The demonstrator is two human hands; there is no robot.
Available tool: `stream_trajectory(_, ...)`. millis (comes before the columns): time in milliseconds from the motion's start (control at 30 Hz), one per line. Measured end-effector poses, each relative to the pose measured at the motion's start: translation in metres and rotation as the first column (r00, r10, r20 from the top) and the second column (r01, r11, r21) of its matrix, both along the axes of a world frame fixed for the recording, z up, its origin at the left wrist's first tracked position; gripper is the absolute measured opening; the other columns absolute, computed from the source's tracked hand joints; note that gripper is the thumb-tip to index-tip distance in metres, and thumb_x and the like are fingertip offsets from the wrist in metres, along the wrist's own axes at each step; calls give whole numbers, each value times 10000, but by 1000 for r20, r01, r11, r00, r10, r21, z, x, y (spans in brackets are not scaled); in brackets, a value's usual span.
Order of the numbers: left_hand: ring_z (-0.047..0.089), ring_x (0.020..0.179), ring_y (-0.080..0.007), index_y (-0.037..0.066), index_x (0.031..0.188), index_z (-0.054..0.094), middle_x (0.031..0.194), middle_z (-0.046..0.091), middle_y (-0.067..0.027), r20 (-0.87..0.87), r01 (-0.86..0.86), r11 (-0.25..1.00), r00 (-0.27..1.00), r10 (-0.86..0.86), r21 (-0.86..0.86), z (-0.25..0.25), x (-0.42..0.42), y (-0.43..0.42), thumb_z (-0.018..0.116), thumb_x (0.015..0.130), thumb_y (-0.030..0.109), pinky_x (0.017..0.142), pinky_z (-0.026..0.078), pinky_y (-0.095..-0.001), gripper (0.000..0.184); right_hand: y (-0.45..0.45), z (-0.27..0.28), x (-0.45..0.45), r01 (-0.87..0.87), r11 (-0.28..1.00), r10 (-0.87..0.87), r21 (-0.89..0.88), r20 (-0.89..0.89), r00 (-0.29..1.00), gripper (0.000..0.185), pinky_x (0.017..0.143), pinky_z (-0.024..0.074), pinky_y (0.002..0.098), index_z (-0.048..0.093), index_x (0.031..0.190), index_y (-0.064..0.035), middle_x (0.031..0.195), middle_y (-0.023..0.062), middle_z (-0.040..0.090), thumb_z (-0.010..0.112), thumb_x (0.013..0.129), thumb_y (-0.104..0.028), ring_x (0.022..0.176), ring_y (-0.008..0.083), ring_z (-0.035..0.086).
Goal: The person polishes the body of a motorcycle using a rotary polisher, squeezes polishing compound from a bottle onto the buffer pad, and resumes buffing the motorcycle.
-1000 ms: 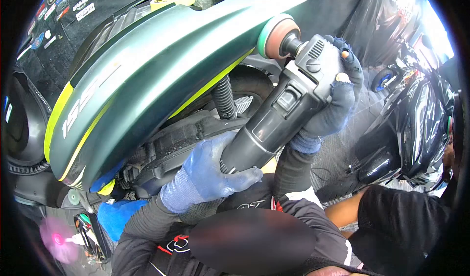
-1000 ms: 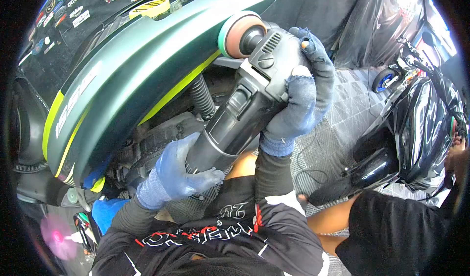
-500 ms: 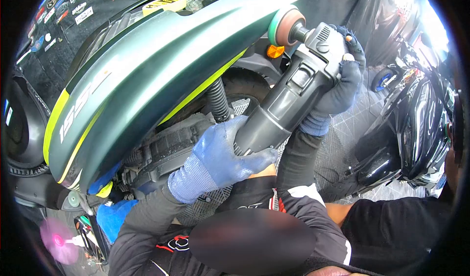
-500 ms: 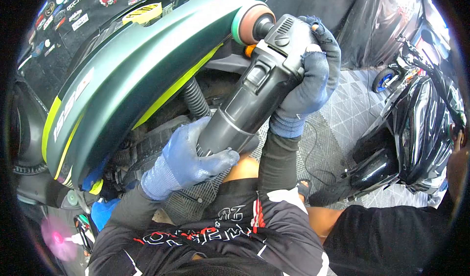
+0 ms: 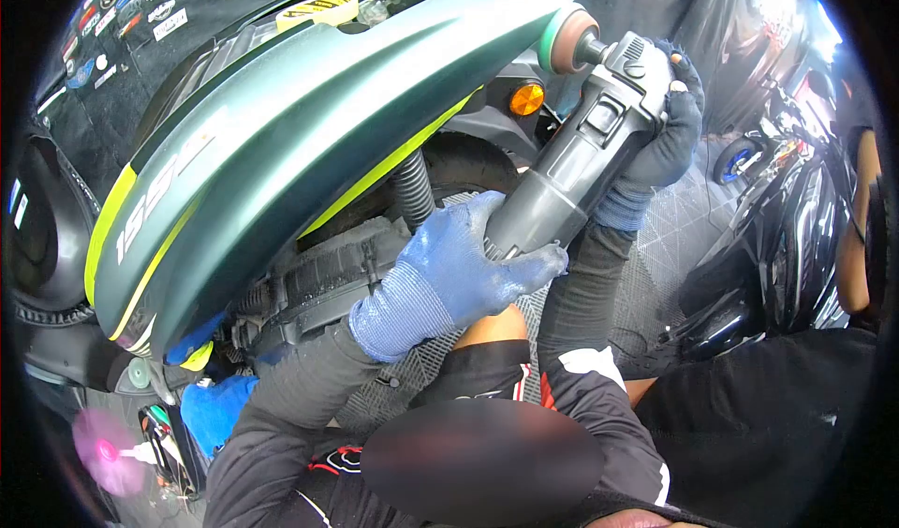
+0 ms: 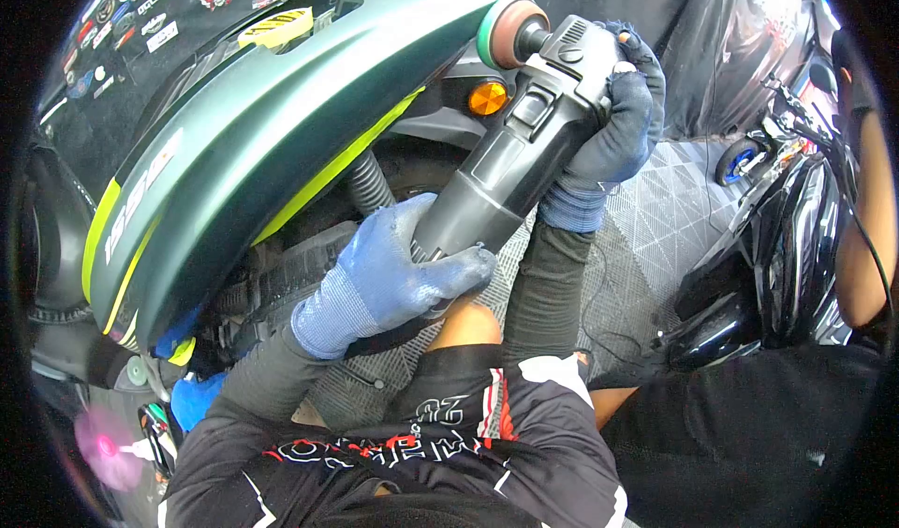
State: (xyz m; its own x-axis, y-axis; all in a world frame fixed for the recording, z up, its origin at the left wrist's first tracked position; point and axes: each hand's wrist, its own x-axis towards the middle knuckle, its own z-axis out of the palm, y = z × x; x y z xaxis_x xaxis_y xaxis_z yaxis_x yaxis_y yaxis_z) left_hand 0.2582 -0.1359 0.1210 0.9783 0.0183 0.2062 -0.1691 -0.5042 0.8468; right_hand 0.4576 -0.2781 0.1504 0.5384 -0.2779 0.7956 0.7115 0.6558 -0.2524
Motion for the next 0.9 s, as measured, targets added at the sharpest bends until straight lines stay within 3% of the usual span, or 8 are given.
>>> stream_trajectory(100,720,796,-245,-2,1192,676,922,736,-167,67,-17,1000,998,18,-7,-17,-4,1,814,849,400,753,553,-398,547,3,-2,-14,-85,996,85,14,-23,996,347,1019,573,406,619,1249,87,1202,223,694,495,993,-113,1126,292,692)
stream_trajectory(200,734,830,-285,-3,1222,669,955,742,-181,68,-48,998,997,45,37,-20,-22,6,819,843,395,778,553,-406,570,5,-11,-23,3,999,-3,-43,-11,1000,405,1110,519,513,571,1331,73,1311,260,642,470,1036,-186,1269,372,622)
stream_trajectory(333,741,869,-314,-10,1241,665,1001,748,-189,-1,-1,1000,1000,1,-1,-20,-45,18,823,837,399,802,554,-414,596,18,-17,-49,-65,998,65,-5,38,997,413,1094,525,544,553,1335,87,1330,290,619,458,1028,-171,1273,411,613)
stream_trajectory(433,743,888,-308,-23,1267,652,1021,751,-192,58,33,999,998,-31,-34,-23,-61,29,837,828,382,821,556,-414,625,28,-17,-72,20,1000,-20,10,-2,1000,393,1069,543,482,621,1271,76,1257,275,670,530,946,-126,1176,353,674)
stream_trajectory(600,736,975,-303,-40,1313,628,1131,734,-218,99,79,990,993,-67,-116,-43,-83,44,872,790,333,875,545,-403,687,43,-31,-102,16,1000,-16,4,-4,1000,421,1137,476,534,616,1276,60,1339,299,613,558,939,-185,1261,392,620)
stream_trajectory(700,730,1007,-309,-35,1299,635,1147,728,-221,-59,29,999,998,-31,-45,-47,-102,55,880,772,320,901,537,-405,682,51,-41,-116,43,999,-43,5,21,999,432,1143,464,542,619,1274,51,1338,300,612,584,938,-218,1271,394,611)
stream_trajectory(800,730,1003,-323,-32,1282,639,1127,731,-215,-30,70,998,997,-70,-7,-55,-118,66,883,755,318,913,533,-412,678,58,-48,-135,102,993,-98,-65,56,994,420,1155,441,560,635,1246,10,1350,285,610,619,936,-272,1293,402,592)
stream_trajectory(900,728,997,-343,-26,1271,643,1102,733,-211,-83,76,991,993,-85,-106,-46,-133,72,885,742,329,911,532,-420,682,63,-51,-150,149,984,-146,-102,38,989,408,1150,445,567,640,1238,-7,1366,282,602,626,944,-290,1299,411,588)
